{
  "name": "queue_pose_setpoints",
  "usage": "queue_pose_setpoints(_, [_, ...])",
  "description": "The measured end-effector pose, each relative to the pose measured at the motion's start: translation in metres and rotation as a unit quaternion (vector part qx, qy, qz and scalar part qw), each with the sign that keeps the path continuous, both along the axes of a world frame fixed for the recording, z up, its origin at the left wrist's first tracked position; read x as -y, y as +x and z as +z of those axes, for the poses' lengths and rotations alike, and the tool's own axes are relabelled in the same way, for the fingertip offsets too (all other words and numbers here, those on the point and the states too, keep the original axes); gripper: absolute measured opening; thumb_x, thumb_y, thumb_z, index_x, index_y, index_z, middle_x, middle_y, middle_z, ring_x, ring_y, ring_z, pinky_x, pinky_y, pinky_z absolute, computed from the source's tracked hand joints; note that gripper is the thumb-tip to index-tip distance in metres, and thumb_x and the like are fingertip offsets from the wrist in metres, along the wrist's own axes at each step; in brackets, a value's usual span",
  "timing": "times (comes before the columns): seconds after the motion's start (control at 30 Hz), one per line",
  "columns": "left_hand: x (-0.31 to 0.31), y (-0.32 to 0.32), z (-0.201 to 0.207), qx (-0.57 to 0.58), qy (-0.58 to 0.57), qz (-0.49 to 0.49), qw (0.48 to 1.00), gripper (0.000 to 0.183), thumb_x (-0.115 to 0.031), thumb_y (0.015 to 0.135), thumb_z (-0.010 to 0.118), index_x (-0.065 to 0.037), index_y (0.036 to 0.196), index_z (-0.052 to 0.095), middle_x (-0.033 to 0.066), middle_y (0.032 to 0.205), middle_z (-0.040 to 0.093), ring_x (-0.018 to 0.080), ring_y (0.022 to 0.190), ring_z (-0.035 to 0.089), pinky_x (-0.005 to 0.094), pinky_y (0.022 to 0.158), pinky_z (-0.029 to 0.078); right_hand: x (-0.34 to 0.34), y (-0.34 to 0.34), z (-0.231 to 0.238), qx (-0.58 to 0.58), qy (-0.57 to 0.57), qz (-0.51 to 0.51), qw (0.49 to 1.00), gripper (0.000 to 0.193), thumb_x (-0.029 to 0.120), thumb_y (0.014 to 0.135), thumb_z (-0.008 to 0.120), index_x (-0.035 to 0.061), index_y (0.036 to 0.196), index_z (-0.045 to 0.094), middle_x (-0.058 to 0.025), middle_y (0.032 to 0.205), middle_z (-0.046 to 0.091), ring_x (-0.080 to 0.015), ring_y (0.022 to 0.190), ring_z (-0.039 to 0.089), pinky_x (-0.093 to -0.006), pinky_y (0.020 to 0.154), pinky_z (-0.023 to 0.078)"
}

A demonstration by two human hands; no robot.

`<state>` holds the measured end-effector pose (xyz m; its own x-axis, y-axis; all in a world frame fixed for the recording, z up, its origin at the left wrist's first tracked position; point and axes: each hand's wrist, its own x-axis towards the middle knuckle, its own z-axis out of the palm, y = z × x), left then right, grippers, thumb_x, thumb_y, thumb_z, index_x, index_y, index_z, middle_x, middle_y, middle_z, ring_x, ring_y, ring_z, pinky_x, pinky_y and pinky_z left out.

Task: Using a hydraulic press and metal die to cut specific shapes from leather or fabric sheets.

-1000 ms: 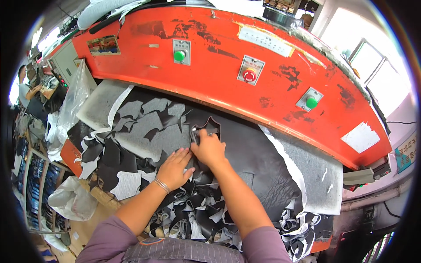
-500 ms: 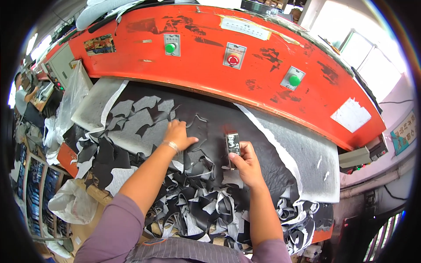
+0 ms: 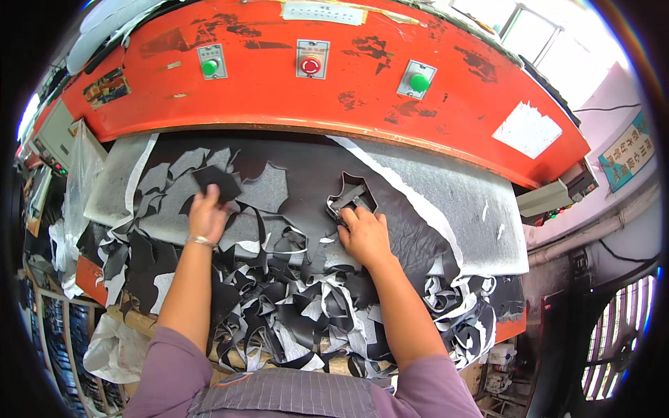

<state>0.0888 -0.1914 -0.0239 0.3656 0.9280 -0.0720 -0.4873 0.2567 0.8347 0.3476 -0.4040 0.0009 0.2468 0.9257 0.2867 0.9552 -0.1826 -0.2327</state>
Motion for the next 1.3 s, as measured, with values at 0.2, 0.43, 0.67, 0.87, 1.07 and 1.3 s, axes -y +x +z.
queue_pose_setpoints(0.2, [-0.011,-0.081,0.019,-0.139,-0.061,0.042,0.987,0.023,-0.027,0.088,0.069,-0.013,0.095,0.052,-0.0017,0.089,0.061,0.0102,0.078,0.056,0.0283,0.062,0.04,-0.01,-0.032,0.018,0.049,-0.009,-0.041,0.998,0.051,0.036,0.076,0.072,0.0145,0.119,0.057,-0.0149,0.135,0.044,-0.0313,0.126,0.039,-0.0569,0.103,0.027])
queue_pose_setpoints(0.43, [0.017,-0.075,0.073,-0.655,0.472,0.165,0.567,0.046,-0.024,0.076,0.074,0.001,0.112,0.058,0.02,0.104,0.063,0.0365,0.097,0.06,0.0415,0.087,0.048,0.005,0.003,0.029,-0.066,-0.076,-0.086,0.991,0.076,0.046,0.067,0.078,0.0131,0.13,0.049,-0.0248,0.139,0.039,-0.0395,0.129,0.035,-0.056,0.104,0.025])
queue_pose_setpoints(0.67, [0.103,0.032,0.017,-0.481,0.567,-0.177,0.645,0.043,-0.038,0.086,0.062,-0.005,0.114,0.059,0.0188,0.134,0.05,0.0346,0.128,0.043,0.0464,0.106,0.033,0.021,0.021,-0.014,-0.156,0.004,0.011,0.988,0.049,0.037,0.058,0.086,0.0051,0.087,0.062,-0.0236,0.127,0.048,-0.0419,0.124,0.04,-0.044,0.102,0.036])
queue_pose_setpoints(0.87, [0.146,-0.017,0.021,-0.463,0.567,-0.32,0.602,0.052,-0.043,0.086,0.062,-0.002,0.116,0.055,0.0213,0.14,0.043,0.035,0.135,0.035,0.0483,0.11,0.027,0.01,-0.007,-0.015,-0.192,0.043,0.051,0.979,0.048,0.031,0.055,0.088,0.0047,0.085,0.061,-0.0216,0.125,0.051,-0.0408,0.123,0.042,-0.0446,0.099,0.039])
queue_pose_setpoints(1.07, [0.099,-0.003,0.061,-0.506,0.462,-0.297,0.665,0.039,-0.041,0.079,0.067,-0.007,0.098,0.062,0.0148,0.1,0.063,0.0339,0.098,0.057,0.043,0.089,0.042,-0.019,-0.014,-0.019,-0.147,-0.008,0.108,0.983,0.052,0.036,0.057,0.086,0.0053,0.092,0.063,-0.0263,0.131,0.048,-0.0436,0.127,0.04,-0.0466,0.106,0.033])
queue_pose_setpoints(1.3, [0.066,0.022,-0.013,-0.454,0.471,-0.139,0.744,0.028,-0.013,0.081,0.06,-0.005,0.106,0.048,0.0161,0.129,0.056,0.0344,0.131,0.041,0.0483,0.11,0.026,-0.027,-0.003,-0.026,-0.142,-0.03,0.131,0.981,0.066,0.04,0.06,0.083,0.0099,0.114,0.06,-0.0306,0.136,0.043,-0.0403,0.133,0.037,-0.0489,0.112,0.026])
